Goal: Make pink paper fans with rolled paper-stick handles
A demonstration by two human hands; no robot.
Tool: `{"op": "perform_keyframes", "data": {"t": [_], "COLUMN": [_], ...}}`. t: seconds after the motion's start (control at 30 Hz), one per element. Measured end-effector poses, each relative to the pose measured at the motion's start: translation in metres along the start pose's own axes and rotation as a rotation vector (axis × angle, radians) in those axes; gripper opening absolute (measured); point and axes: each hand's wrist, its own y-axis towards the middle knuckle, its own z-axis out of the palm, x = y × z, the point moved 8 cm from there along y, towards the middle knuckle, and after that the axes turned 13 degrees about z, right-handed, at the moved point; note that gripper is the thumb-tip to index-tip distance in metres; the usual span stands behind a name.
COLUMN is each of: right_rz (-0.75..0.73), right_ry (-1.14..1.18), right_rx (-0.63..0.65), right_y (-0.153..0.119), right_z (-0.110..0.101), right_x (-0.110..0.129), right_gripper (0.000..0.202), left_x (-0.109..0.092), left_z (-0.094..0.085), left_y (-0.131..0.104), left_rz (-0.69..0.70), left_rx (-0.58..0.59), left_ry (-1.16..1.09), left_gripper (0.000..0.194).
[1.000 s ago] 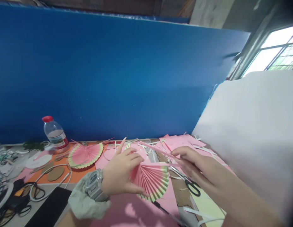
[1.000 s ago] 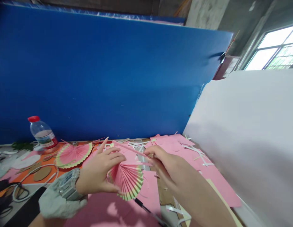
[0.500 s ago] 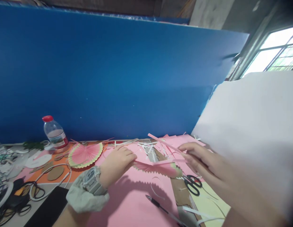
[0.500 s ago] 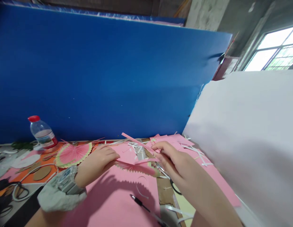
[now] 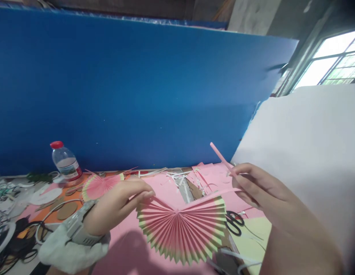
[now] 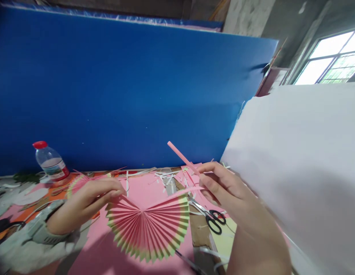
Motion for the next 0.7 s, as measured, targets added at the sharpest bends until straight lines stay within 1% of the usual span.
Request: {"op": "perform_keyframes", "data": {"t": [0.13, 0.23, 0.33, 0.43, 0.53, 0.6, 0.7], "right_rz": [-0.013, 0.002, -0.012, -0.056, -0.089, -0.091, -0.072], "right_ry": [0.046, 0.013, -0.082, -0.236, -0.362, -0.389, -0.397], "right_rx": [-0.026, 0.011, 0.071, 0.145, 0.155, 0.155, 0.199], "right_y": [-0.003, -0.004, -0.003, -0.004, -0.006, -0.006, -0.006], "right_z": [0.006, 0.013, 0.02, 0.032, 0.042, 0.047, 0.056], "right_x": [0.004, 0.004, 0.007, 0.015, 0.022, 0.024, 0.022], "right_gripper": [0.022, 0.023, 0.019, 0.02, 0.023, 0.024, 0.024], "left_x": [0.005, 0.012, 0.017, 0.019, 0.02, 0.019, 0.019], "left_z": [-0.011, -0.018, -0.023, -0.025, -0.024, -0.023, -0.021], "left_y": [-0.007, -0.013, -0.018, -0.02, -0.018, -0.016, -0.014], "left_rz": [-0.055, -0.12, -0.191, -0.241, -0.261, -0.262, -0.259], "left_rx": [-0.101, -0.189, -0.268, -0.324, -0.346, -0.342, -0.324], "left_ry": [-0.04, -0.061, -0.081, -0.107, -0.129, -0.14, -0.154], "left_gripper": [0.03, 0.031, 0.027, 0.026, 0.027, 0.028, 0.028]}}
